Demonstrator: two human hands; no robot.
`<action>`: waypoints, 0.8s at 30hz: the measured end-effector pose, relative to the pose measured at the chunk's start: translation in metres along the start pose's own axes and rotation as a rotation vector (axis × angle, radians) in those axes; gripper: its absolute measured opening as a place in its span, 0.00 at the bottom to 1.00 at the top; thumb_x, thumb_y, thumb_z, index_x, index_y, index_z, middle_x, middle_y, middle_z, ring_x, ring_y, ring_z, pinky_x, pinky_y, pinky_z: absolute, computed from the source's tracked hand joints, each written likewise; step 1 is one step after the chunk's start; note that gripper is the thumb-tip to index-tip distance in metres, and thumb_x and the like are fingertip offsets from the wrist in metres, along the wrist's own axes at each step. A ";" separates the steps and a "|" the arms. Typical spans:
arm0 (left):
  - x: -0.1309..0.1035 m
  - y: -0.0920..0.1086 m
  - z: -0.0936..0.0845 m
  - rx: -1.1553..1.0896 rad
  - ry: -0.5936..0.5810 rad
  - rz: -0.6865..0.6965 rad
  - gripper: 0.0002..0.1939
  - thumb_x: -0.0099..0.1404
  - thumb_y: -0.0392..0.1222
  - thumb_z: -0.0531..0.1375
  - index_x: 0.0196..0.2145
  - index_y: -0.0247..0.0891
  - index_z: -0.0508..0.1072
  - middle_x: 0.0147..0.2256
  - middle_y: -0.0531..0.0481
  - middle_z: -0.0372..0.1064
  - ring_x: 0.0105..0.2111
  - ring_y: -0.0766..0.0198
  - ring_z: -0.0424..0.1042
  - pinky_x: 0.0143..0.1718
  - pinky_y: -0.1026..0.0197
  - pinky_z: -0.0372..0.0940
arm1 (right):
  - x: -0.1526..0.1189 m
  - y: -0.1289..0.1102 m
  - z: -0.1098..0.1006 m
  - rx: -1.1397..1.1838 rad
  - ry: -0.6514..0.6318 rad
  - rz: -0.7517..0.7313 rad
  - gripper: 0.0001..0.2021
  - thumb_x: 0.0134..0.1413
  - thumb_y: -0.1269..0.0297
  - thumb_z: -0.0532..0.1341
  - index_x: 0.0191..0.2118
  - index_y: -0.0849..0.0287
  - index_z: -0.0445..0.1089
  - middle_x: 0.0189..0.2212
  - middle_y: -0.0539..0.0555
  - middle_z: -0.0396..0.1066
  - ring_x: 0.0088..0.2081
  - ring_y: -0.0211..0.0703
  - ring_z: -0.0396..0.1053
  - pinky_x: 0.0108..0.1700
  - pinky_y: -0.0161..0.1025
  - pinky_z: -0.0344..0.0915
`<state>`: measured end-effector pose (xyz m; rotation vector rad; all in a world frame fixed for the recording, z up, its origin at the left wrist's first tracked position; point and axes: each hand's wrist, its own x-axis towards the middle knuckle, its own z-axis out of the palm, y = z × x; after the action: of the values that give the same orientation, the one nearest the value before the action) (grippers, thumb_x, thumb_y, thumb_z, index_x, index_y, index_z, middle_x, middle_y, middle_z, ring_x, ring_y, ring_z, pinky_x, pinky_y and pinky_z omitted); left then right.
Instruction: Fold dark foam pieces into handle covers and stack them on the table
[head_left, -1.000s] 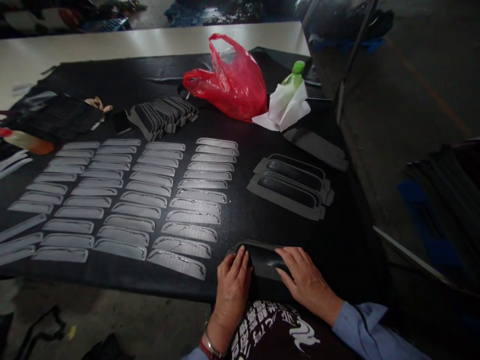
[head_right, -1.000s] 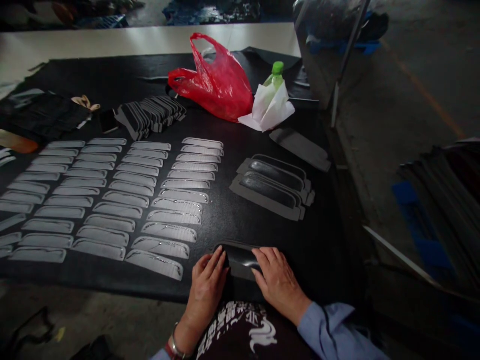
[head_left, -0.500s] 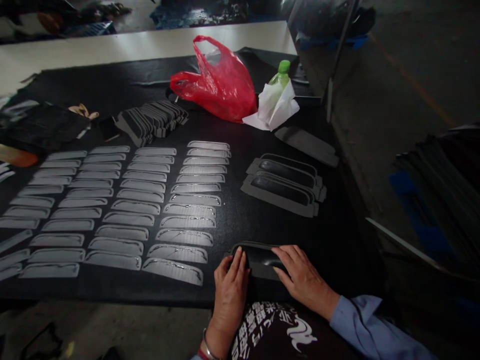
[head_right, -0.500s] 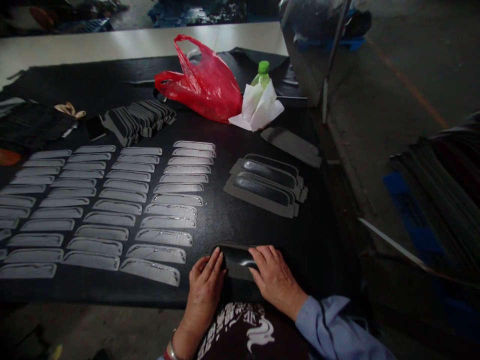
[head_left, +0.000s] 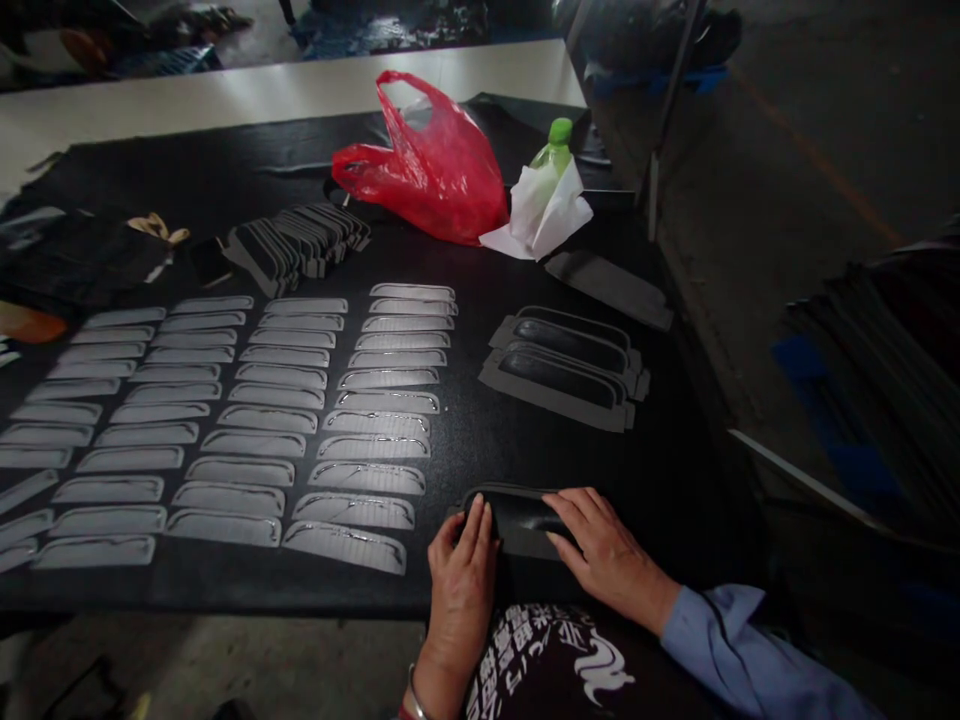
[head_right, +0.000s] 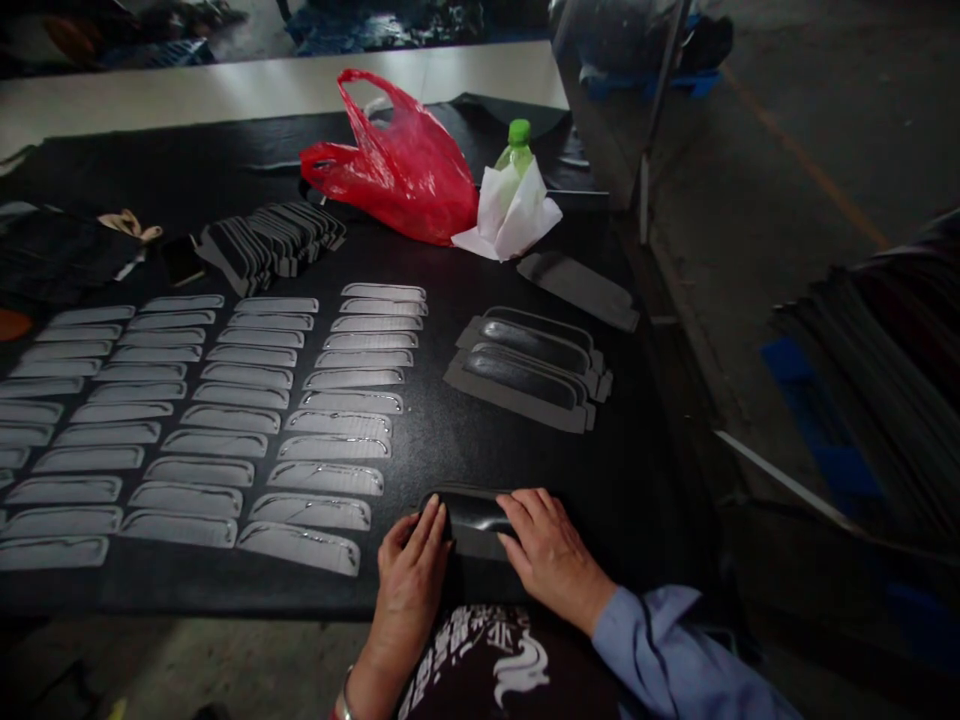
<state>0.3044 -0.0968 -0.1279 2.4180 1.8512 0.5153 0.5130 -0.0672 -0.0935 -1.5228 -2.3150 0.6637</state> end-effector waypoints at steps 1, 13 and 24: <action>0.000 0.000 0.000 -0.005 0.007 0.004 0.22 0.64 0.33 0.54 0.56 0.37 0.61 0.52 0.43 0.66 0.46 0.55 0.64 0.45 0.51 0.63 | 0.000 0.000 0.000 0.001 -0.001 0.000 0.18 0.55 0.70 0.55 0.53 0.59 0.60 0.44 0.58 0.65 0.45 0.47 0.64 0.48 0.48 0.65; 0.003 -0.003 0.002 -0.049 0.092 0.011 0.18 0.63 0.34 0.57 0.51 0.33 0.65 0.48 0.42 0.69 0.41 0.57 0.64 0.41 0.54 0.66 | 0.000 0.001 -0.004 0.032 -0.001 -0.005 0.19 0.55 0.70 0.55 0.53 0.57 0.59 0.44 0.58 0.65 0.46 0.47 0.64 0.49 0.49 0.66; 0.001 -0.002 0.005 -0.029 0.077 0.011 0.22 0.64 0.34 0.54 0.56 0.36 0.61 0.49 0.42 0.69 0.40 0.57 0.66 0.40 0.54 0.64 | 0.000 0.002 -0.006 0.063 0.000 0.005 0.18 0.54 0.70 0.55 0.52 0.57 0.60 0.43 0.57 0.66 0.45 0.46 0.64 0.48 0.48 0.67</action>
<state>0.3041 -0.0942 -0.1327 2.4247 1.8461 0.6398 0.5175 -0.0657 -0.0896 -1.5015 -2.2689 0.7306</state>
